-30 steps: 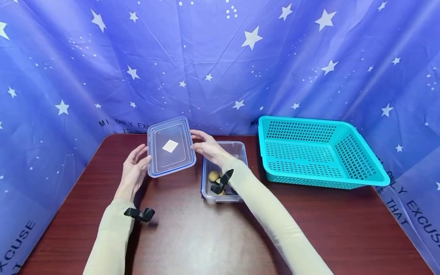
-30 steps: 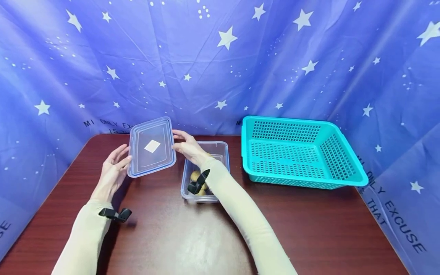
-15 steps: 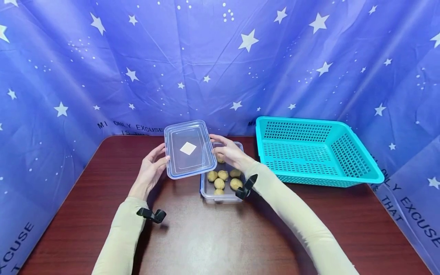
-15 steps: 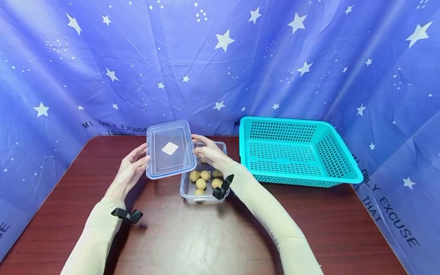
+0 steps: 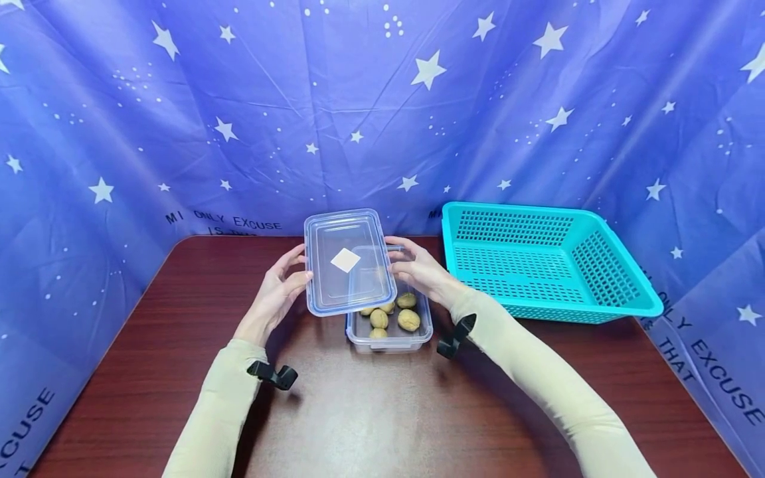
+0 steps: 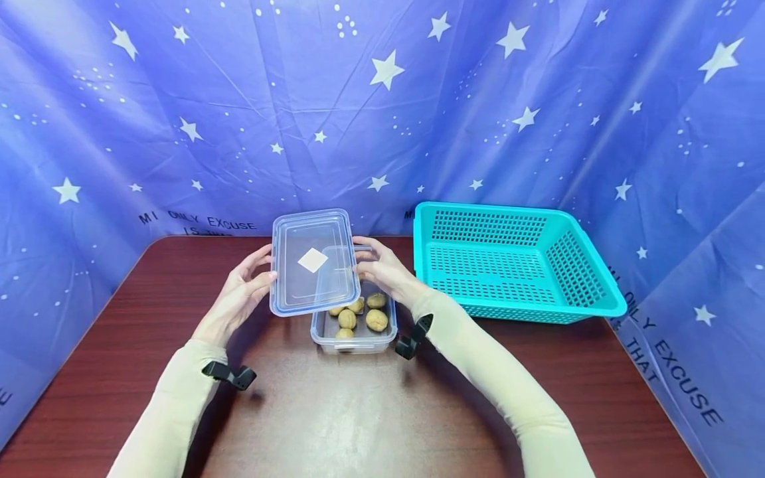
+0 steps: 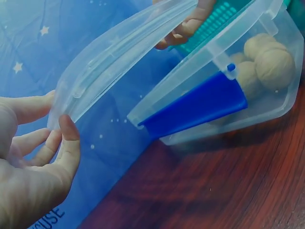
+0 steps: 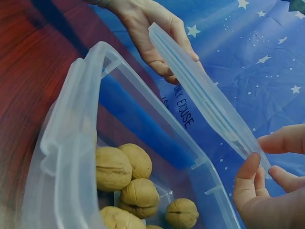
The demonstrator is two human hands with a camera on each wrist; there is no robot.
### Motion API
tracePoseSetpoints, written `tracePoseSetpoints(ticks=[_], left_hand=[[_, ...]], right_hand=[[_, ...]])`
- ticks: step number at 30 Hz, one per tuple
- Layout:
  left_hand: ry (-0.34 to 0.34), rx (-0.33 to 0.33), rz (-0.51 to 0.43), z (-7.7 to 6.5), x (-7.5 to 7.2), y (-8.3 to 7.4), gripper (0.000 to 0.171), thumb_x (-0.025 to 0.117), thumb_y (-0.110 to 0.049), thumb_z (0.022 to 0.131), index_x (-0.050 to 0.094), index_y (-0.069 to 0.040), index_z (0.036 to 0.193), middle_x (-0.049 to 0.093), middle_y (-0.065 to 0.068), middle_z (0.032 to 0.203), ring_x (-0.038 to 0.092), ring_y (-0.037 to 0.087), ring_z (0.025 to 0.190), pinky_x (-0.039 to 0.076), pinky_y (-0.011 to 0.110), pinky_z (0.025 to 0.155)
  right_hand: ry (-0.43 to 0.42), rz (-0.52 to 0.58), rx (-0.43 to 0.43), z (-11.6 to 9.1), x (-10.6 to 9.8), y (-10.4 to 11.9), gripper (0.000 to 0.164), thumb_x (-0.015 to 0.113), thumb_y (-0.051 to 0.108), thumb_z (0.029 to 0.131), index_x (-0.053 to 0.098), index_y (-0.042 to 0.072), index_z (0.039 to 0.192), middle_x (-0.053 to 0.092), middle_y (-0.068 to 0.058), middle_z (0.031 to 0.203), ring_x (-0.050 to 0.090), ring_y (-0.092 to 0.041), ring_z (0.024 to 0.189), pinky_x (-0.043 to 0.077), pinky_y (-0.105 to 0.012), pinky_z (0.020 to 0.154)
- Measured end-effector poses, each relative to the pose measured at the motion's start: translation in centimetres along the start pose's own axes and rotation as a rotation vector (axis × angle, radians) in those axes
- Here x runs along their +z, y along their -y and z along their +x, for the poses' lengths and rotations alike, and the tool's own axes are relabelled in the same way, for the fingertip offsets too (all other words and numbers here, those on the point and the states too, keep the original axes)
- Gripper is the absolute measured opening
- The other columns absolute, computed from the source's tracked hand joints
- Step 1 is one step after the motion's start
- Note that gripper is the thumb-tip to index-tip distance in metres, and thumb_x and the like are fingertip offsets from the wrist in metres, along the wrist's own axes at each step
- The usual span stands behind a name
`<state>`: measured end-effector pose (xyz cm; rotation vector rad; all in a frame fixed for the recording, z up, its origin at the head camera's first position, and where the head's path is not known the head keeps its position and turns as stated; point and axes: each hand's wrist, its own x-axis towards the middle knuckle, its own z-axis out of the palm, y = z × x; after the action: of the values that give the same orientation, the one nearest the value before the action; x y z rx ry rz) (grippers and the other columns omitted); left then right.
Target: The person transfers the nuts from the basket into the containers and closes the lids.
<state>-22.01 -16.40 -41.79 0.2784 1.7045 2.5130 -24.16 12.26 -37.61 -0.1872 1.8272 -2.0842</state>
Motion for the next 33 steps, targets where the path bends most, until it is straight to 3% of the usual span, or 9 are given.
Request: tracePoseSetpoints(ticks=[7, 13, 20, 24, 29, 33], left_hand=[[0.038, 0.025, 0.111, -0.2, 1.4, -0.5, 0.067, 0.052, 0.015, 0.089, 0.028, -0.001, 0.150, 0.041, 0.008, 0.122, 0.060, 0.009, 0.088, 0.051, 0.026, 0.078], [0.051, 0.059, 0.197, -0.1, 2.5, -1.3, 0.067, 0.058, 0.010, 0.089, 0.035, -0.007, 0.149, 0.046, 0.006, 0.123, 0.056, 0.012, 0.088, 0.049, 0.029, 0.076], [0.139, 0.087, 0.128, 0.0, 4.0, -2.9, 0.065, 0.054, 0.009, 0.092, 0.031, -0.008, 0.151, 0.042, 0.016, 0.135, 0.060, 0.016, 0.093, 0.052, 0.035, 0.085], [0.173, 0.102, 0.100, 0.2, 4.7, -3.7, 0.064, 0.051, 0.011, 0.093, 0.028, -0.002, 0.151, 0.038, 0.022, 0.139, 0.061, 0.019, 0.096, 0.049, 0.037, 0.092], [0.153, 0.126, 0.128, 0.4, 5.4, -4.2, 0.057, 0.051, 0.009, 0.094, 0.033, 0.003, 0.147, 0.040, 0.022, 0.140, 0.059, 0.024, 0.103, 0.045, 0.034, 0.097], [0.136, 0.132, 0.137, 0.5, 5.7, -4.2, 0.055, 0.051, 0.006, 0.095, 0.035, 0.002, 0.147, 0.040, 0.019, 0.141, 0.052, 0.033, 0.118, 0.039, 0.034, 0.102]], right_hand=[[0.016, -0.043, -0.056, -1.3, -1.2, 0.4, 0.066, 0.055, -0.012, 0.087, 0.036, 0.007, 0.148, 0.048, -0.020, 0.126, 0.057, -0.021, 0.097, 0.048, -0.029, 0.079], [0.023, -0.138, -0.130, -2.2, -2.3, 1.4, 0.067, 0.056, -0.004, 0.089, 0.033, 0.011, 0.150, 0.047, -0.018, 0.127, 0.055, -0.019, 0.094, 0.047, -0.030, 0.080], [0.005, -0.274, -0.266, -3.5, -3.4, 3.3, 0.061, 0.055, 0.001, 0.094, 0.035, 0.011, 0.150, 0.048, -0.020, 0.129, 0.056, -0.021, 0.098, 0.048, -0.031, 0.082], [-0.007, -0.333, -0.292, -3.8, -4.0, 4.1, 0.061, 0.053, 0.002, 0.094, 0.034, 0.011, 0.151, 0.047, -0.020, 0.133, 0.054, -0.024, 0.101, 0.047, -0.030, 0.081], [0.008, -0.273, -0.298, -4.0, -4.1, 4.5, 0.061, 0.051, 0.000, 0.096, 0.031, 0.012, 0.152, 0.041, -0.019, 0.139, 0.048, -0.031, 0.114, 0.044, -0.039, 0.091], [0.032, -0.197, -0.336, -4.2, -4.1, 4.5, 0.060, 0.051, 0.000, 0.096, 0.031, 0.009, 0.152, 0.040, -0.020, 0.140, 0.042, -0.035, 0.122, 0.040, -0.046, 0.098]])
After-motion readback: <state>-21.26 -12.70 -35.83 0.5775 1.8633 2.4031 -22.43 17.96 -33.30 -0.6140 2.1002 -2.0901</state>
